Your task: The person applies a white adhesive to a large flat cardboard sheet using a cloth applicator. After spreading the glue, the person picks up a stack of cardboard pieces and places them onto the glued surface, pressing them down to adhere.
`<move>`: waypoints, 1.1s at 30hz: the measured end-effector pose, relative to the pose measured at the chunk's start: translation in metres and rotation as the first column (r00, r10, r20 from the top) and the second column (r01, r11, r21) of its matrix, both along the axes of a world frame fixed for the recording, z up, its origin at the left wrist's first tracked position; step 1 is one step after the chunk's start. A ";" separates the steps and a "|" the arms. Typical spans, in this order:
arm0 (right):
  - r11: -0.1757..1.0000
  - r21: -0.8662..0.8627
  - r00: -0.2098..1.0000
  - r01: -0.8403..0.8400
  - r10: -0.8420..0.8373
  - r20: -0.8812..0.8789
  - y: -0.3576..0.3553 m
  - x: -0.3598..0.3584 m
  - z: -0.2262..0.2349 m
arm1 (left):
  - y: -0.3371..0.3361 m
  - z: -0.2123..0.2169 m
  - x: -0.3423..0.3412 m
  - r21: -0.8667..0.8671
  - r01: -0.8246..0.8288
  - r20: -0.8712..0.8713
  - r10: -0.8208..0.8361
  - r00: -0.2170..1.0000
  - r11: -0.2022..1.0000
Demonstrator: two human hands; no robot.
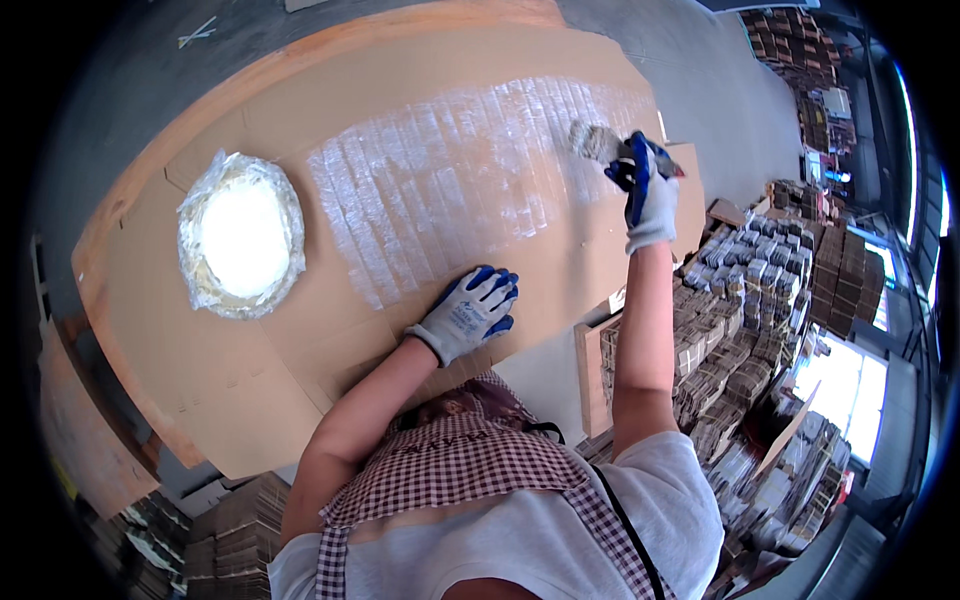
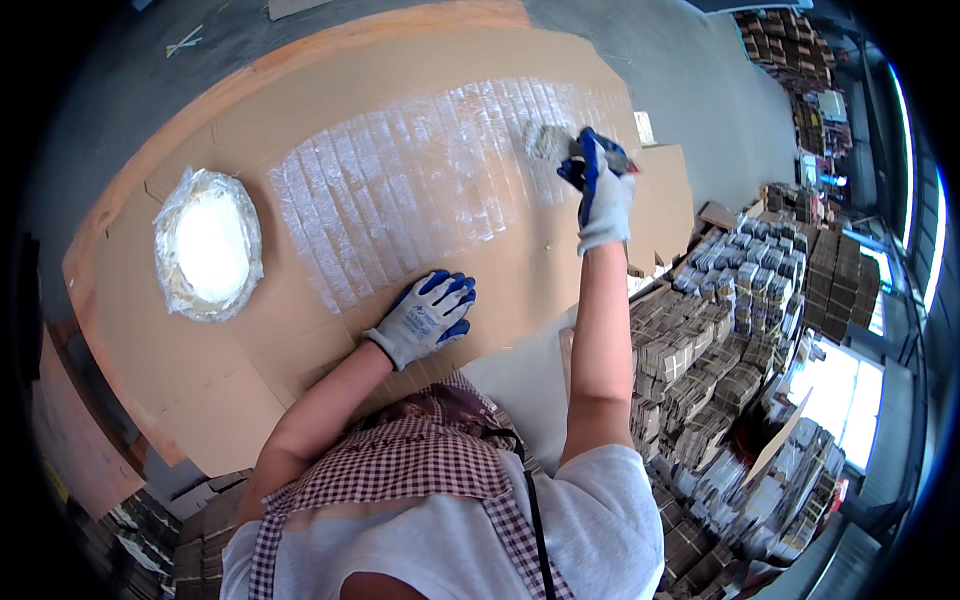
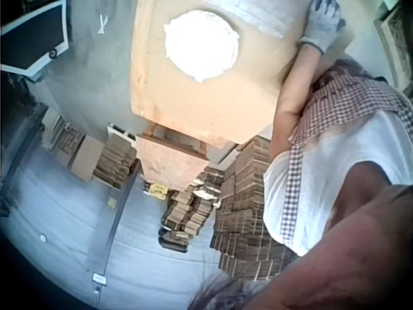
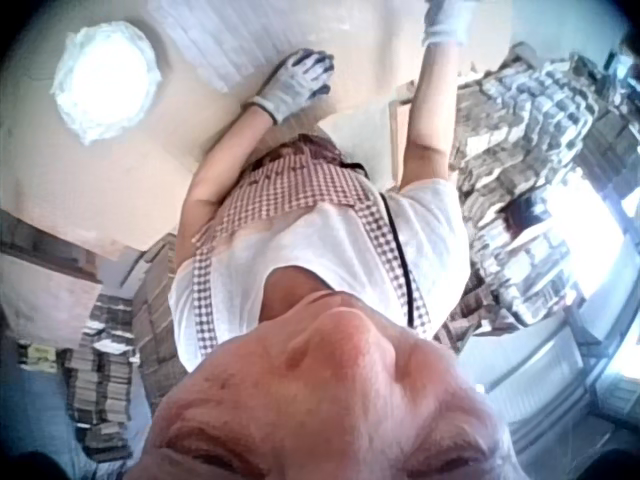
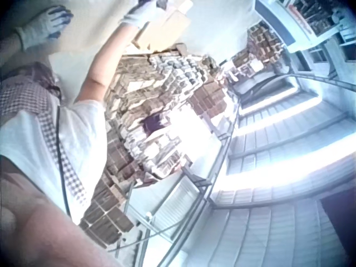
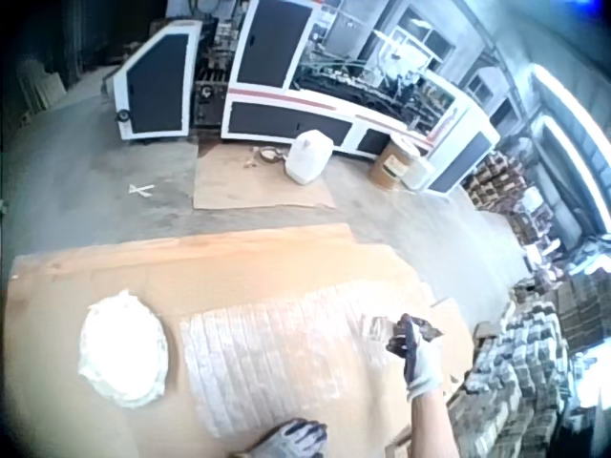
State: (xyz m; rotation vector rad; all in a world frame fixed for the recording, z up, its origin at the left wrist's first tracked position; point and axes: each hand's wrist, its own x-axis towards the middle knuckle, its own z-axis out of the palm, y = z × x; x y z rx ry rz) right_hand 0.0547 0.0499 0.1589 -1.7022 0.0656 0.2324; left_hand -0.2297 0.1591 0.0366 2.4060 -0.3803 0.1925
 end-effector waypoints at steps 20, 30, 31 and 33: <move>0.724 -0.673 0.858 -0.151 0.433 0.275 -0.045 -0.103 -0.033 | -0.045 -0.008 0.048 0.385 0.190 -0.123 -0.154 0.980 0.903; 0.772 -0.599 0.873 -0.212 0.425 0.239 -0.036 -0.093 -0.043 | -0.048 -0.013 0.047 0.383 0.146 -0.042 -0.140 0.989 0.912; 0.744 -0.653 0.824 -0.143 0.455 0.337 -0.036 -0.096 -0.038 | -0.047 -0.016 0.049 0.362 0.126 0.000 -0.135 0.991 0.924; 0.780 -0.595 0.863 -0.193 0.424 0.275 -0.039 -0.111 -0.031 | -0.045 -0.009 0.048 0.356 0.156 -0.084 -0.135 0.987 0.921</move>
